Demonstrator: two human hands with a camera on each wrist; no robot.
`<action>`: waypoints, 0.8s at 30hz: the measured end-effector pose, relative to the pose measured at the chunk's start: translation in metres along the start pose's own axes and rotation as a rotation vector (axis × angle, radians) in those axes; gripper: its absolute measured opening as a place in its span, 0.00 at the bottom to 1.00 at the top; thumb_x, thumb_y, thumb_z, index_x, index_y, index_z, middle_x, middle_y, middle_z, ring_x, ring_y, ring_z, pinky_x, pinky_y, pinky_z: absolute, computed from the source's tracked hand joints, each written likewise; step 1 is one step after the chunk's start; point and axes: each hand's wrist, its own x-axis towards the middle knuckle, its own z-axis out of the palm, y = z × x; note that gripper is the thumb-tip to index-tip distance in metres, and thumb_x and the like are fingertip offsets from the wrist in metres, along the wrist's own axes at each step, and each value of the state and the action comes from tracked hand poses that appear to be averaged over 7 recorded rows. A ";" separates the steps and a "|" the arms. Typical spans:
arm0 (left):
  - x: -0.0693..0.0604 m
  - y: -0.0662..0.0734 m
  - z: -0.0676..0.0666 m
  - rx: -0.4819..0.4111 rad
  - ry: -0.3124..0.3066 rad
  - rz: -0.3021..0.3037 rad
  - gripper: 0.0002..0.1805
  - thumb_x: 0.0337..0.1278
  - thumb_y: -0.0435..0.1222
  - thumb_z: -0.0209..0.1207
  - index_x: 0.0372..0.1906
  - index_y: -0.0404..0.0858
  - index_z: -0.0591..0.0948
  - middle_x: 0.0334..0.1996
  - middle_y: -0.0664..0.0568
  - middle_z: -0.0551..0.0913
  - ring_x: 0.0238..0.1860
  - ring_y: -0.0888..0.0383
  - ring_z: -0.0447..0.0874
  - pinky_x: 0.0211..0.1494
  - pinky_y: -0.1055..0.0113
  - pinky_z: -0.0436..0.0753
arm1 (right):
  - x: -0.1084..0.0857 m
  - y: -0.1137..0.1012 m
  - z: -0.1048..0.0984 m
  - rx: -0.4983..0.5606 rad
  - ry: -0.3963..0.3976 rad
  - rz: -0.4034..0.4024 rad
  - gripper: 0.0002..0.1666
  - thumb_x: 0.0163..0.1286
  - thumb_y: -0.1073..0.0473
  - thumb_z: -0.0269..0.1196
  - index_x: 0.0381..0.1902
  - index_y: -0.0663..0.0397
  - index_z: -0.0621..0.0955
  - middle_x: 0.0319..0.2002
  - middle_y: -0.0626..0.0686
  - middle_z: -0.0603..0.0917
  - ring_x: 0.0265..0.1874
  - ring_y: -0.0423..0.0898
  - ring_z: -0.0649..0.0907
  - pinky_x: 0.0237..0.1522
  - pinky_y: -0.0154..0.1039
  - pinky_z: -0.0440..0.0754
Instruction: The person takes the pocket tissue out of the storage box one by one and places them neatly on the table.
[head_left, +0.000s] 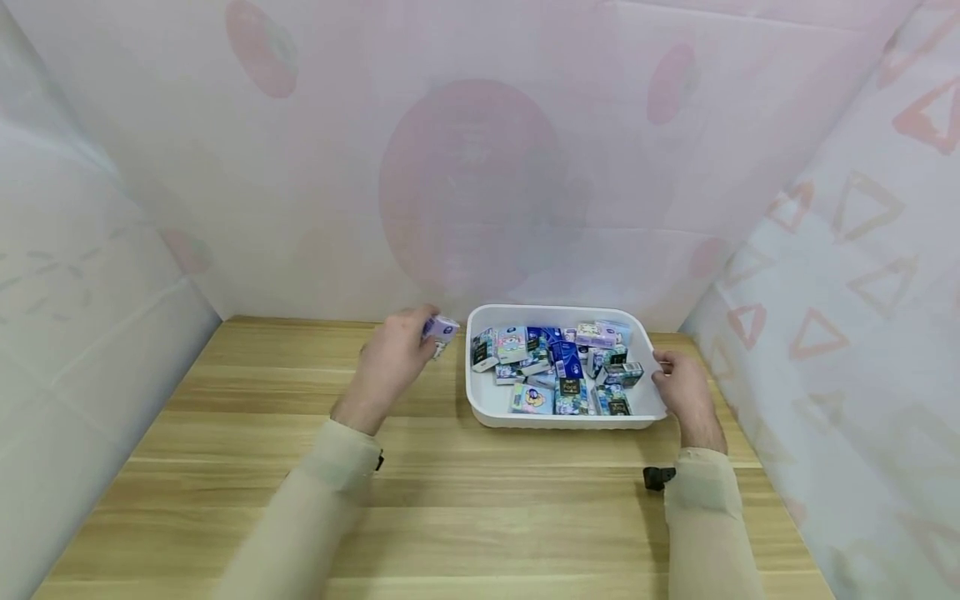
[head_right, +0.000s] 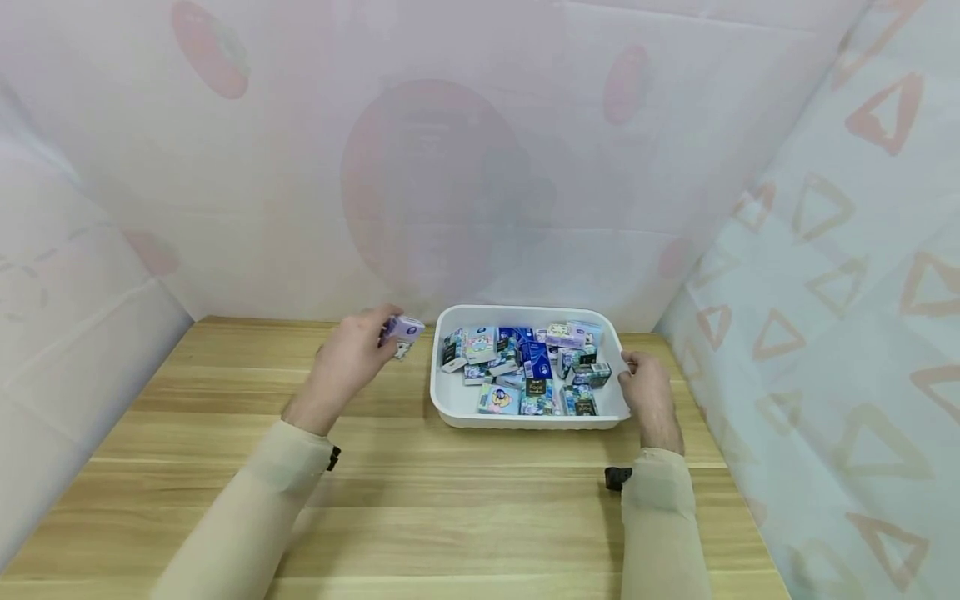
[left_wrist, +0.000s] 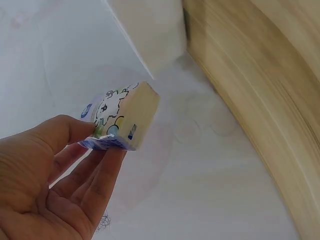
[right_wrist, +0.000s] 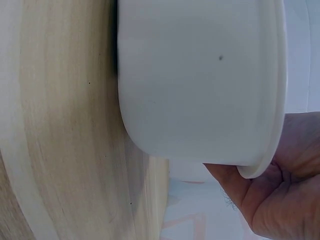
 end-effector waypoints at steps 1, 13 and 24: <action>0.000 -0.006 -0.002 0.006 0.000 -0.005 0.26 0.79 0.29 0.72 0.76 0.33 0.84 0.63 0.32 0.94 0.56 0.35 0.99 0.52 0.43 1.01 | 0.000 0.000 0.000 0.002 0.001 0.000 0.31 0.88 0.72 0.56 0.85 0.73 0.73 0.76 0.81 0.81 0.73 0.77 0.86 0.72 0.68 0.92; 0.001 -0.067 -0.020 0.063 -0.016 -0.055 0.24 0.82 0.26 0.68 0.75 0.33 0.83 0.66 0.28 0.91 0.58 0.30 0.98 0.53 0.37 1.00 | 0.001 0.000 -0.002 0.007 0.008 -0.003 0.31 0.87 0.73 0.56 0.84 0.74 0.74 0.75 0.82 0.81 0.73 0.77 0.86 0.72 0.69 0.92; -0.002 -0.109 -0.031 0.166 -0.029 -0.056 0.22 0.84 0.29 0.68 0.74 0.39 0.82 0.68 0.29 0.89 0.59 0.23 0.94 0.51 0.27 0.96 | 0.000 0.000 0.000 0.023 -0.004 0.013 0.31 0.88 0.72 0.56 0.85 0.73 0.73 0.76 0.81 0.81 0.73 0.77 0.86 0.71 0.68 0.93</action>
